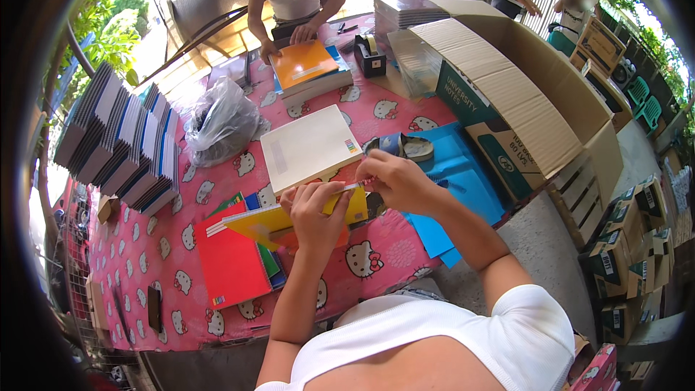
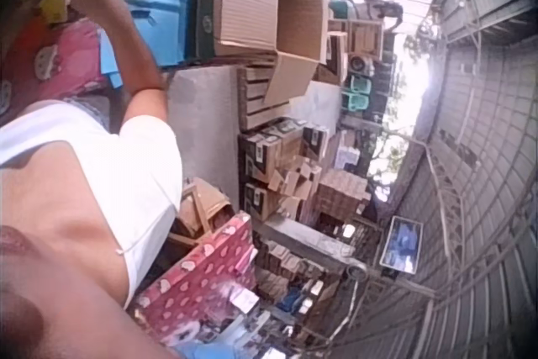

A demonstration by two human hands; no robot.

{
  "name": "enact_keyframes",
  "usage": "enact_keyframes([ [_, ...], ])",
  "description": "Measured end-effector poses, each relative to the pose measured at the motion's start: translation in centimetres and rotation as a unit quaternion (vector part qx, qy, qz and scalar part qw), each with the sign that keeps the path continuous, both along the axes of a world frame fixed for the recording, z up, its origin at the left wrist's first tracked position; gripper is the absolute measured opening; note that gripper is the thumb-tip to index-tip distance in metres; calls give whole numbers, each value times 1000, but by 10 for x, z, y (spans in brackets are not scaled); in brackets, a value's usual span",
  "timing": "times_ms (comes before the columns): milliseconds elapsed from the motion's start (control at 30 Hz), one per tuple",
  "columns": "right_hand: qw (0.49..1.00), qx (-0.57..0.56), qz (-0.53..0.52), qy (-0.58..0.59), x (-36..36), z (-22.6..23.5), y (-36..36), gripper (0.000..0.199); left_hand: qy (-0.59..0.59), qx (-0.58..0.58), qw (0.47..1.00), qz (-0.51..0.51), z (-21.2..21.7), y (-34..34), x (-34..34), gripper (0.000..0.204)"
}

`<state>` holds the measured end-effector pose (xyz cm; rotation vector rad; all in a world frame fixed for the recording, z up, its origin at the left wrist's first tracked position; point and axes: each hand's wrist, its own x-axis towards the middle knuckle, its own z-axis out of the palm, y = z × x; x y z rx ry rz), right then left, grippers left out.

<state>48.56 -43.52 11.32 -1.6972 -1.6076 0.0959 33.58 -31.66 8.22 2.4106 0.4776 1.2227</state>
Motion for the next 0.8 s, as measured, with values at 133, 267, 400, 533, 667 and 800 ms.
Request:
enact_keyframes([
  [133, 1000, -23, 1, 17, 1, 2, 2, 17, -6, -6, 1000, -12, -1, 0, -1, 14],
  [267, 1000, -17, -7, 20, -4, 2, 2, 12, -14, -2, 1000, -8, 0, 0, 0, 14],
  [400, 1000, -27, -13, 0, -5, 1, 2, 15, -8, -5, 1000, -12, 2, -1, -1, 13],
  [533, 999, -42, -12, -3, -7, 5, 3, 15, -7, -3, 1000, -9, 1, -1, -2, 13],
  [667, 998, -41, -34, -21, -7, 3, 3, 13, -17, -3, 1000, -11, 0, 0, -1, 13],
  [800, 999, -4, -25, 34, -6, 2, 4, 11, -22, -9, 999, -24, -2, 1, -1, 14],
])
